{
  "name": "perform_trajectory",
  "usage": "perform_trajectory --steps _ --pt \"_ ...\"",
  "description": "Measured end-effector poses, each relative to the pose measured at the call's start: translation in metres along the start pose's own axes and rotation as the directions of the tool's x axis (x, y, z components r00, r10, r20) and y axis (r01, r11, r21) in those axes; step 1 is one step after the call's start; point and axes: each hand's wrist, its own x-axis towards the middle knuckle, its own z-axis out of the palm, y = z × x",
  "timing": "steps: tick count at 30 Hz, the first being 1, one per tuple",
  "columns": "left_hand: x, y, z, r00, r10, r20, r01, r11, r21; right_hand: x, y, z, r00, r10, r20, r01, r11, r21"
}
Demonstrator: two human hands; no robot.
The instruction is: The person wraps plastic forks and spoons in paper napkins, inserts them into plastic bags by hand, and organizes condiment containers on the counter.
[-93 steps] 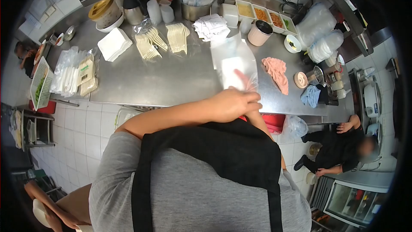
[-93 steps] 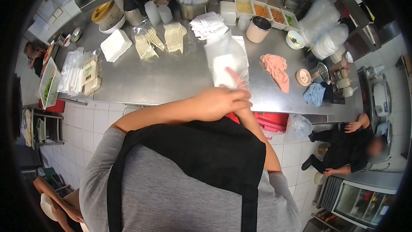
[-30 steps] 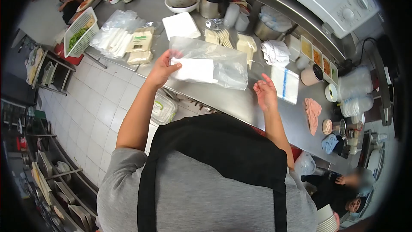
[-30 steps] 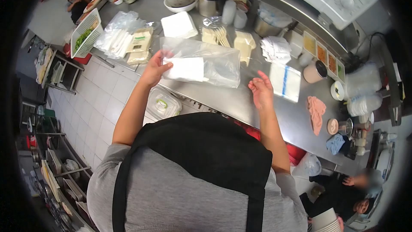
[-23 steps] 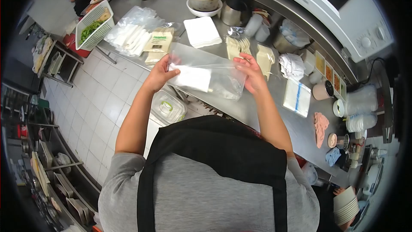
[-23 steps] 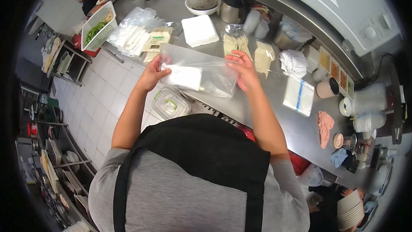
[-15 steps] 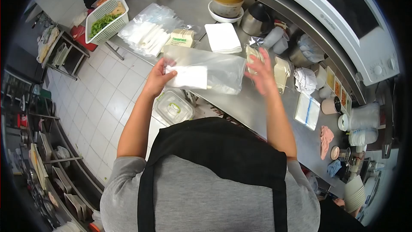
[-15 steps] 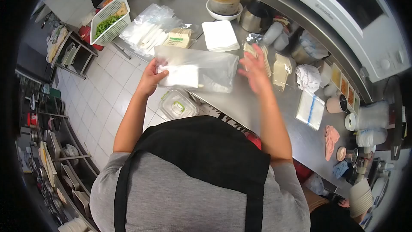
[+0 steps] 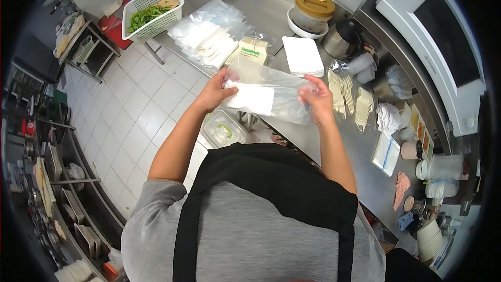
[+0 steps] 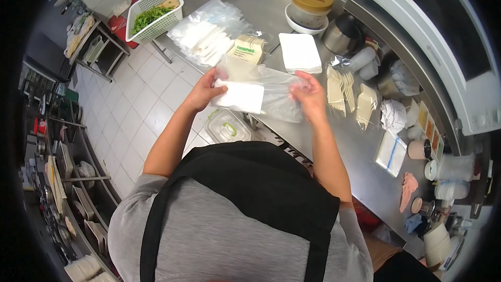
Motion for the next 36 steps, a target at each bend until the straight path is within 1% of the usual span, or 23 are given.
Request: perform_trajectory --steps 1,4,5,6,7,8,10,11,13,14,17,18,20,21,22,23,24,26,27,29,32,35,36 --pt "0.003 -0.003 -0.008 1.000 -0.005 0.020 0.005 1.000 0.009 0.002 0.003 -0.005 0.997 -0.033 -0.069 0.036 0.999 0.036" --pt "0.023 -0.004 -0.036 1.000 -0.014 -0.017 0.014 1.000 0.005 -0.003 0.002 -0.036 0.950 -0.095 -0.299 0.095 0.995 -0.013" --pt "0.038 -0.011 -0.053 0.995 0.032 -0.096 -0.035 0.999 -0.034 -0.008 0.004 -0.050 0.945 -0.091 -0.316 0.089 0.996 -0.019" --pt "0.052 -0.001 -0.068 0.966 -0.047 -0.253 0.085 0.986 0.144 -0.013 0.011 -0.064 0.939 -0.086 -0.334 0.082 0.996 -0.024" --pt "0.069 0.006 -0.082 0.950 -0.001 -0.313 0.016 0.999 0.043 -0.021 0.019 -0.074 0.932 -0.080 -0.352 0.075 0.997 -0.029" --pt "0.084 0.012 -0.097 0.934 -0.056 -0.353 -0.016 0.980 -0.198 -0.030 0.027 -0.081 0.935 -0.060 -0.349 0.033 0.996 -0.082" --pt "0.117 0.034 -0.122 0.826 -0.202 -0.527 0.037 0.951 -0.306 -0.051 0.048 -0.092 0.936 -0.018 -0.351 -0.049 0.982 -0.183" --pt "0.142 0.027 -0.146 0.790 -0.178 -0.587 -0.002 0.956 -0.293 -0.059 0.067 -0.100 0.929 -0.080 -0.361 -0.014 0.968 -0.251" --pt "0.185 0.006 -0.187 0.659 -0.233 -0.715 -0.069 0.928 -0.366 -0.073 0.104 -0.114 0.907 -0.201 -0.370 0.047 0.921 -0.387" --pt "0.199 0.001 -0.195 0.585 -0.263 -0.767 -0.110 0.911 -0.397 -0.079 0.103 -0.113 0.900 -0.207 -0.384 0.044 0.919 -0.392" --pt "0.201 -0.002 -0.174 0.315 -0.193 -0.929 -0.065 0.972 -0.225 -0.083 0.096 -0.101 0.876 -0.238 -0.419 0.055 0.913 -0.404" --pt "0.201 -0.006 -0.174 0.305 -0.069 -0.950 0.071 0.996 -0.050 -0.083 0.095 -0.098 0.869 -0.248 -0.428 0.061 0.912 -0.405" --pt "0.197 -0.020 -0.178 0.331 0.180 -0.926 0.335 0.895 0.294 -0.085 0.093 -0.095 0.860 -0.265 -0.437 0.054 0.897 -0.438" --pt "0.188 -0.004 -0.168 0.355 0.199 -0.913 0.375 0.864 0.335 -0.086 0.091 -0.093 0.858 -0.273 -0.435 0.044 0.883 -0.468" --pt "0.175 0.022 -0.151 0.357 0.253 -0.899 0.143 0.937 0.320 -0.087 0.089 -0.092 0.857 -0.281 -0.432 0.034 0.867 -0.497" --pt "0.174 0.041 -0.141 0.353 0.307 -0.884 -0.100 0.952 0.291 -0.085 0.087 -0.089 0.853 -0.289 -0.434 0.033 0.861 -0.508" --pt "0.192 0.031 -0.173 0.379 0.418 -0.825 -0.363 0.888 0.284 -0.086 0.085 -0.087 0.852 -0.296 -0.432 0.033 0.853 -0.521" --pt "0.176 0.071 -0.157 0.282 0.601 -0.748 -0.491 0.760 0.426 -0.087 0.080 -0.084 0.850 -0.311 -0.425 0.029 0.833 -0.552" --pt "0.174 0.074 -0.159 0.276 0.635 -0.722 -0.325 0.768 0.551 -0.087 0.077 -0.082 0.850 -0.317 -0.420 0.025 0.822 -0.569" --pt "0.170 0.078 -0.165 0.289 0.692 -0.662 0.037 0.682 0.730 -0.086 0.078 -0.081 0.852 -0.332 -0.406 0.032 0.806 -0.591" --pt "0.177 0.029 -0.179 0.475 0.369 -0.799 0.144 0.863 0.484 -0.086 0.079 -0.083 0.851 -0.353 -0.388 0.054 0.795 -0.605" --pt "0.190 -0.037 -0.187 0.484 0.330 -0.811 0.384 0.752 0.535 -0.086 0.080 -0.083 0.846 -0.362 -0.391 0.057 0.791 -0.609" --pt "0.186 -0.033 -0.175 0.441 0.372 -0.817 0.455 0.692 0.561 -0.086 0.080 -0.084 0.844 -0.364 -0.393 0.060 0.793 -0.607"
